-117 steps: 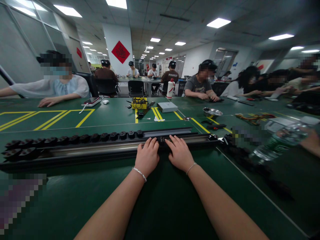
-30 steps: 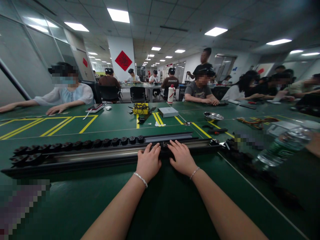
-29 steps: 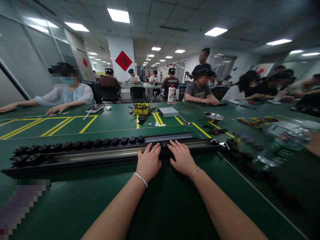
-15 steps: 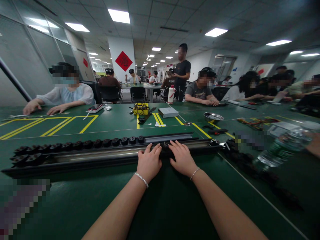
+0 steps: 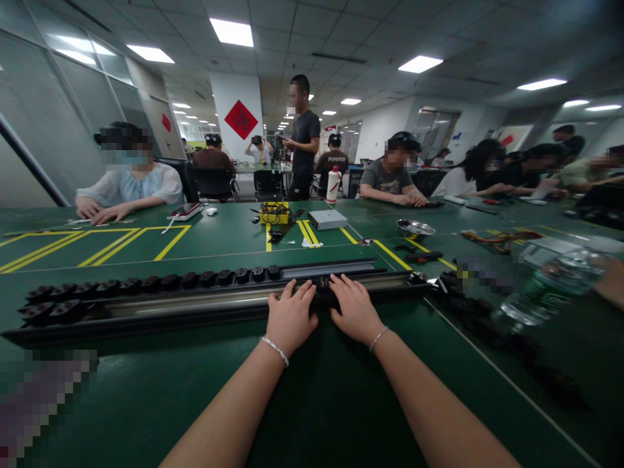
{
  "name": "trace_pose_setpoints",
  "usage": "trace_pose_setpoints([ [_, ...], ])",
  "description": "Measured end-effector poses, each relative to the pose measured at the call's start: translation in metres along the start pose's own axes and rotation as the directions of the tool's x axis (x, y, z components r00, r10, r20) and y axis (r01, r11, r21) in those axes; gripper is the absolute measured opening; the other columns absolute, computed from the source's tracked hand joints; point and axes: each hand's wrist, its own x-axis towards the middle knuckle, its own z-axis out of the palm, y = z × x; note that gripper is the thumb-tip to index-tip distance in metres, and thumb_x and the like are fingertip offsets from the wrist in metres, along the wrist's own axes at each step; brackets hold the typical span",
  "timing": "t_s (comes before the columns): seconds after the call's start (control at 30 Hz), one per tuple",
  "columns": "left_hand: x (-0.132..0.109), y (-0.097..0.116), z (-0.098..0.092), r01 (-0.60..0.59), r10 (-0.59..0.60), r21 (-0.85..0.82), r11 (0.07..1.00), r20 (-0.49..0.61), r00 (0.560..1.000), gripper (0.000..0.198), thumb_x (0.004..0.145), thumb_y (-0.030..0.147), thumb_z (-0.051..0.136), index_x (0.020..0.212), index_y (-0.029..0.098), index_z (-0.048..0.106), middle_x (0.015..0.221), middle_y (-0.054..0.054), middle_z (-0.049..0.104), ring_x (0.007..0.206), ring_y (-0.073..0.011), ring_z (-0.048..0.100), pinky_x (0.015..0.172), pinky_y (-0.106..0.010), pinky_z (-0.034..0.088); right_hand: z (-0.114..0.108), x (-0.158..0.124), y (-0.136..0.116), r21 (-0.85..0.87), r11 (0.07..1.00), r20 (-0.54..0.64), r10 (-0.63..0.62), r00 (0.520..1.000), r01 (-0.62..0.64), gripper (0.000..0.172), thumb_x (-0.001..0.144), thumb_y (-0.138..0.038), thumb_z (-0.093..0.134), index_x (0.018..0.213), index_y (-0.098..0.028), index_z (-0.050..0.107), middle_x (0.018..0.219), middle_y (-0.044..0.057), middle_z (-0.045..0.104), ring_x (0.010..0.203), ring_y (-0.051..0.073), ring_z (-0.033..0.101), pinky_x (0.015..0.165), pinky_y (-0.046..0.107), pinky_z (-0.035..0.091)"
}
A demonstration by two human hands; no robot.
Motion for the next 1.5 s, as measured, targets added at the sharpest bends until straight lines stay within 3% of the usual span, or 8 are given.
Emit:
trace_pose_setpoints([
  [0.17, 0.0, 0.0002, 0.0002, -0.007, 0.007, 0.0, 1.0, -0.007, 1.0, 0.056, 0.074, 0.036, 0.048, 0.129, 0.031, 0.04, 0.14, 0.001, 0.04, 0.129, -0.0275, 0.029, 0.093, -0.055, 0.033, 0.0036, -0.0001, -0.0001, -0.002, 1.0, -0.025, 0.024, 0.999, -0.024, 0.055, 0.072, -0.02, 0.045, 0.127, -0.016, 0.045, 0.138, 0.007, 0.041, 0.129, 0.022, 0.03, 0.106, 0.043, 0.016],
  [0.33, -0.0003, 0.0003, 0.0024, -0.004, 0.004, 0.003, 1.0, -0.023, 1.0, 0.056, 0.074, 0.036, 0.048, 0.128, 0.032, 0.04, 0.14, 0.001, 0.041, 0.129, -0.0278, 0.03, 0.097, -0.059, 0.029, 0.0062, -0.0024, 0.0027, -0.066, 0.988, -0.082, 0.134, 0.988, -0.14, 0.065, 0.068, -0.014, 0.043, 0.132, -0.019, 0.039, 0.14, 0.003, 0.038, 0.131, 0.022, 0.024, 0.107, 0.047, 0.008],
  [0.6, 0.0, 0.0038, 0.0038, -0.001, 0.001, -0.009, 1.0, -0.038, 0.999, 0.055, 0.074, 0.036, 0.048, 0.128, 0.03, 0.039, 0.14, -0.001, 0.041, 0.129, -0.0296, 0.028, 0.099, -0.07, 0.014, 0.0046, -0.001, 0.0042, -0.083, 0.982, -0.04, 0.169, 0.985, -0.171, 0.065, 0.067, -0.013, 0.044, 0.131, -0.022, 0.041, 0.139, 0.003, 0.039, 0.129, 0.022, 0.029, 0.106, 0.046, 0.011],
  [0.9, -0.0012, 0.0063, 0.0045, -0.069, 0.061, -0.082, 0.994, -0.098, 0.993, 0.056, 0.075, 0.029, 0.045, 0.129, 0.024, 0.037, 0.138, -0.003, 0.043, 0.131, -0.0292, 0.028, 0.102, -0.07, 0.002, 0.0026, -0.0021, 0.0016, -0.058, 0.984, -0.064, 0.164, 0.984, -0.168, 0.064, 0.067, -0.013, 0.043, 0.129, -0.027, 0.043, 0.138, 0.002, 0.041, 0.128, 0.022, 0.03, 0.106, 0.043, 0.012],
  [1.3, 0.0003, 0.0079, 0.0011, -0.018, 0.018, 0.01, 1.0, 0.007, 1.0, 0.06, 0.074, 0.035, 0.048, 0.132, 0.025, 0.035, 0.139, -0.007, 0.041, 0.133, -0.0304, 0.023, 0.1, -0.071, 0.008, 0.0039, -0.0015, 0.0025, -0.103, 0.982, -0.018, 0.159, 0.987, -0.16, 0.063, 0.069, -0.015, 0.047, 0.129, -0.032, 0.043, 0.14, 0.003, 0.037, 0.129, 0.024, 0.028, 0.103, 0.048, 0.014],
  [1.5, 0.0006, 0.0079, 0.0019, -0.017, 0.017, 0.002, 1.0, 0.001, 1.0, 0.06, 0.074, 0.034, 0.049, 0.132, 0.026, 0.036, 0.14, -0.006, 0.04, 0.133, -0.0305, 0.024, 0.1, -0.071, 0.008, 0.0047, -0.0014, 0.0031, -0.107, 0.982, -0.026, 0.155, 0.988, -0.157, 0.062, 0.068, -0.015, 0.047, 0.128, -0.032, 0.044, 0.14, 0.003, 0.037, 0.128, 0.024, 0.028, 0.103, 0.048, 0.014],
])
